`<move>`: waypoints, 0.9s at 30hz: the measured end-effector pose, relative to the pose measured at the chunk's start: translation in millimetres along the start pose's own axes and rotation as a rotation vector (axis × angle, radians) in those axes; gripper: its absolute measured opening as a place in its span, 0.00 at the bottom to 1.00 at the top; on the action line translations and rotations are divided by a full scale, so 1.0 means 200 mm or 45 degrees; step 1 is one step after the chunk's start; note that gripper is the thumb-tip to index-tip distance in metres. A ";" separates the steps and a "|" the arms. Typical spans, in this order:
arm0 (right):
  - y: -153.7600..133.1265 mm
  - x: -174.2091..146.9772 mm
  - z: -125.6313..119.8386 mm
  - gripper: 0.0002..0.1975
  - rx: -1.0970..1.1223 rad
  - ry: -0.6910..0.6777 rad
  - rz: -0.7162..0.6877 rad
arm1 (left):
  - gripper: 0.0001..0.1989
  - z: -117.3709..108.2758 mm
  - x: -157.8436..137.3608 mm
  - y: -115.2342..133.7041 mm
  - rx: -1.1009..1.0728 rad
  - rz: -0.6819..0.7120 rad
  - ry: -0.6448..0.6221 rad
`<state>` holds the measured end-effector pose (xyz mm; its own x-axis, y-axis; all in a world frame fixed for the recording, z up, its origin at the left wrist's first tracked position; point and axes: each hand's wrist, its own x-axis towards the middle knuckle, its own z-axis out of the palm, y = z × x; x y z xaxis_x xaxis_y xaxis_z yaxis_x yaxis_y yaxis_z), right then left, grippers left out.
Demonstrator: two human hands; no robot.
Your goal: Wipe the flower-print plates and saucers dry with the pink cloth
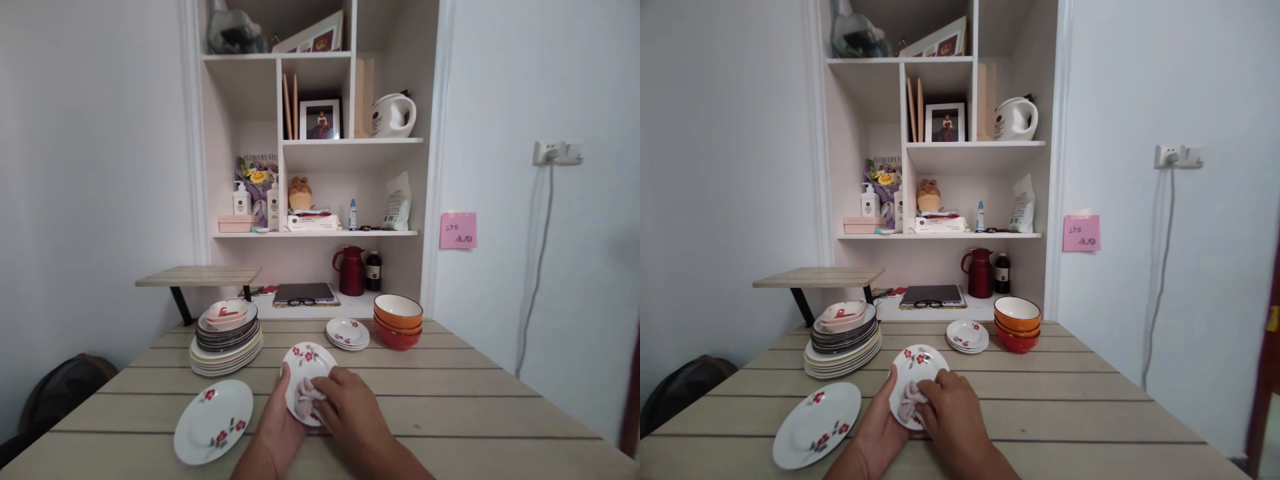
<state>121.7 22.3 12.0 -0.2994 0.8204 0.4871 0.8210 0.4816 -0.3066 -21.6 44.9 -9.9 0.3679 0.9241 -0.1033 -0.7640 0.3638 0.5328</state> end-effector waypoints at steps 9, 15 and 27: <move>0.18 0.06 -0.07 0.16 -0.148 0.201 0.184 | 0.30 0.02 -0.01 -0.08 0.037 -0.225 -0.142; 0.23 0.06 -0.06 0.16 -0.156 0.165 0.160 | 0.30 0.05 -0.03 0.00 -0.001 0.038 0.000; 0.01 0.00 0.01 0.11 -0.063 0.023 -0.033 | 0.26 0.01 0.00 -0.03 -0.041 -0.048 -0.028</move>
<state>122.8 24.5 9.4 -0.3123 0.8020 0.5091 0.8364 0.4862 -0.2529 -16.2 43.2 -11.7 0.4082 0.9070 -0.1037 -0.7659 0.4021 0.5017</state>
